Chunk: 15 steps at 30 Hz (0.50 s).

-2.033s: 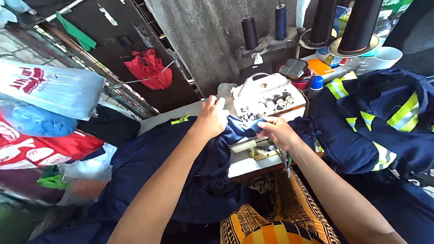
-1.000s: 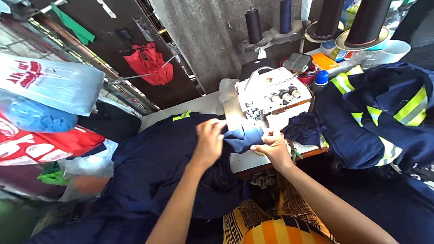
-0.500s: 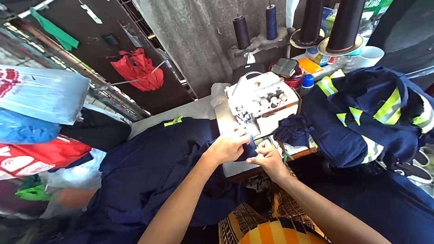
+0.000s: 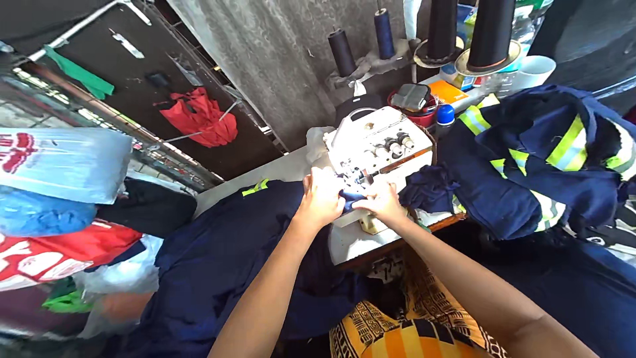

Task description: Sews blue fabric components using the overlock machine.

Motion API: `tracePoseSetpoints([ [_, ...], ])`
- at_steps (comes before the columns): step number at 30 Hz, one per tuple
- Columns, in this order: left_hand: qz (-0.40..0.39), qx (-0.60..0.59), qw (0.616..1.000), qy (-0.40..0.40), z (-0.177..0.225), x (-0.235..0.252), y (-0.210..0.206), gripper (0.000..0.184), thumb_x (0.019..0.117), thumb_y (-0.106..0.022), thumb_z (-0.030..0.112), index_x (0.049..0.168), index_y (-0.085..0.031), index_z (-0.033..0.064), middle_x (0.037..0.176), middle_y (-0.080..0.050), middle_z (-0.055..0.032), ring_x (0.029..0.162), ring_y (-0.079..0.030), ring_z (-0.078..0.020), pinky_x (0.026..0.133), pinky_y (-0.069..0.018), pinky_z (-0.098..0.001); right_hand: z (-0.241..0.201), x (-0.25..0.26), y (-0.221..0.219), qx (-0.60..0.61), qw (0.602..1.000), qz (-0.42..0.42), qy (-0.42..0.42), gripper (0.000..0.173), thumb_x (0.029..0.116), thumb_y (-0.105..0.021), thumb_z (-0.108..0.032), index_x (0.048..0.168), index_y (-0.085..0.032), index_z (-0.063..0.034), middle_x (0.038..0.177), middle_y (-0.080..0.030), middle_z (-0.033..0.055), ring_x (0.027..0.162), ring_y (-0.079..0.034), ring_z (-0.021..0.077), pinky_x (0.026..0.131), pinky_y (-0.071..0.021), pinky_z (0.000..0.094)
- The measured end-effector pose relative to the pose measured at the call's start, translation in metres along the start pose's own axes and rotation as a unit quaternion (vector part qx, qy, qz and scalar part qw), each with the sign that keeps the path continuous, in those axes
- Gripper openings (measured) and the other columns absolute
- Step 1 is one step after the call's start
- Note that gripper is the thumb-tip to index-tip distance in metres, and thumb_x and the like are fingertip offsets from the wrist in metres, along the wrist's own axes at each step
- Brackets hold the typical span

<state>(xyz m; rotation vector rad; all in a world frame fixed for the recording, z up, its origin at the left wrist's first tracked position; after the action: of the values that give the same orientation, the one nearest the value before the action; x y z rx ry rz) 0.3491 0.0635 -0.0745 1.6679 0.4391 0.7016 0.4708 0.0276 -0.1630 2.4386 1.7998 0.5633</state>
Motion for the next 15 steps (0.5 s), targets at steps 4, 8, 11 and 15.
tracePoseSetpoints([
  [4,-0.018,0.015,0.998,0.063,-0.016,0.008,0.012,0.021,0.0835,-0.067,0.022,0.095,-0.075,0.0058,0.111,-0.059,-0.0249,0.117,-0.050,-0.0483,0.085,-0.0443,-0.0627,-0.009,0.013,-0.004,-0.070,0.995,-0.069,-0.010,0.036,0.0788,-0.086,-0.033,0.093,-0.078,-0.0016,0.110,-0.062,0.0182,0.119,-0.047,0.0400,0.097,-0.0329,0.0649],
  [8,0.020,-0.057,0.996,-0.068,-0.007,0.008,0.023,0.020,0.0792,-0.067,0.020,0.090,-0.074,0.0052,0.114,-0.063,-0.0202,0.121,-0.049,-0.0473,0.091,-0.0425,-0.0656,-0.027,0.009,-0.011,-0.064,0.988,-0.144,-0.001,0.038,0.0800,-0.085,-0.035,0.097,-0.077,-0.0019,0.126,-0.059,0.0207,0.130,-0.040,0.0417,0.100,-0.0329,0.0656],
  [11,0.009,-0.127,0.976,-0.177,0.004,0.004,0.021,0.011,0.0786,-0.063,0.020,0.079,-0.071,0.0124,0.099,-0.071,-0.0059,0.118,-0.056,-0.0349,0.098,-0.0407,-0.0570,-0.035,-0.001,-0.009,-0.017,0.990,-0.139,-0.006,0.035,0.0803,-0.086,-0.034,0.096,-0.078,-0.0038,0.119,-0.061,0.0148,0.124,-0.045,0.0346,0.101,-0.0369,0.0586],
  [15,-0.037,-0.168,0.970,-0.170,-0.002,0.002,0.015,0.013,0.0878,-0.067,0.017,0.092,-0.074,0.0068,0.089,-0.068,-0.0084,0.106,-0.059,-0.0357,0.086,-0.0449,-0.0568,-0.027,-0.001,-0.005,-0.025,0.995,-0.101,0.002,0.039,0.0803,-0.085,-0.036,0.097,-0.078,-0.0017,0.117,-0.063,0.0163,0.125,-0.044,0.0384,0.102,-0.0325,0.0634],
])
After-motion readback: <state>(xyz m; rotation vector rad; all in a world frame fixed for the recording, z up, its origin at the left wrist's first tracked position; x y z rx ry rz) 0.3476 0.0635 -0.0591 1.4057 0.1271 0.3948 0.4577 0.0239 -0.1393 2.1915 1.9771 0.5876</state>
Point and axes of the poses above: each hand's wrist, its own x-axis towards the middle knuckle, its own y-axis out of the back of the hand, z = x × y, the point moved 9 cm from there along x, towards the middle knuckle
